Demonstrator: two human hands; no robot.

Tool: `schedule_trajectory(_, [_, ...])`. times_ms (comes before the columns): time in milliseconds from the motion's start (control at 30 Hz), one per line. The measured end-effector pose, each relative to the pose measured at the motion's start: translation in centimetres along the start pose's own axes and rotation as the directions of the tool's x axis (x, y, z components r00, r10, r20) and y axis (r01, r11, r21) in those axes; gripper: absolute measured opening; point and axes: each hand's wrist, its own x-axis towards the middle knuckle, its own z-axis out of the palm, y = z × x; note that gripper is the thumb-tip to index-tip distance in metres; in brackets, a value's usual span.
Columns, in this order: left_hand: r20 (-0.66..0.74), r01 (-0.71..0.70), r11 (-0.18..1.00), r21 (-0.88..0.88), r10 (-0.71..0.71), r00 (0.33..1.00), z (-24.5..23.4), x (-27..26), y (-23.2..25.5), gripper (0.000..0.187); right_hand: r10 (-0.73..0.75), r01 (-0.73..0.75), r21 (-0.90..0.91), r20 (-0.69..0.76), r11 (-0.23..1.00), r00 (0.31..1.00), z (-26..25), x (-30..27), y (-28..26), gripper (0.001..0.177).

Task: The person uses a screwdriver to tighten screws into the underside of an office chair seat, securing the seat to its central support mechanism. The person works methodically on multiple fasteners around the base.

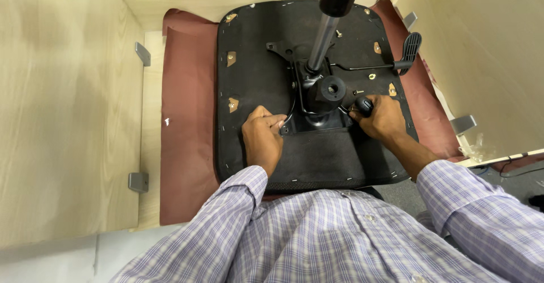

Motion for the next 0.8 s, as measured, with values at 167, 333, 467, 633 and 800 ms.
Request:
schedule_trajectory(167, [0.039, 0.005, 1.000, -0.006, -0.005, 0.999, 0.1, 1.4, -0.2, 0.013, -0.102, 0.103, -0.019, 0.040, 0.995, 0.994, 0.5, 2.4, 1.4, 0.023])
schedule_trajectory(333, [0.074, 0.019, 1.000, 0.004, -0.020, 0.997, 0.1, 2.2, -0.8, 0.013, -0.127, 0.127, 0.002, 0.046, 0.992, 0.991, 1.0, 3.2, 2.3, 0.023])
schedule_trajectory(467, [0.091, 0.036, 0.999, -0.021, -0.034, 0.995, 0.1, 2.2, -1.0, 0.013, -0.056, 0.054, 0.023, 0.102, 0.998, 0.993, 0.7, 3.2, 2.2, 0.022])
schedule_trajectory(633, [0.108, 0.005, 0.999, -0.033, -0.001, 0.994, 0.1, 2.0, -1.5, 0.013, -0.089, 0.089, 0.007, 0.151, 0.996, 0.985, 0.1, 3.0, 2.2, 0.022])
schedule_trajectory(800, [0.152, -0.007, 1.000, 0.016, 0.005, 0.988, -0.1, 2.0, -1.7, 0.013, -0.098, 0.096, 0.024, 0.124, 0.995, 0.987, 0.2, 2.1, 2.4, 0.021])
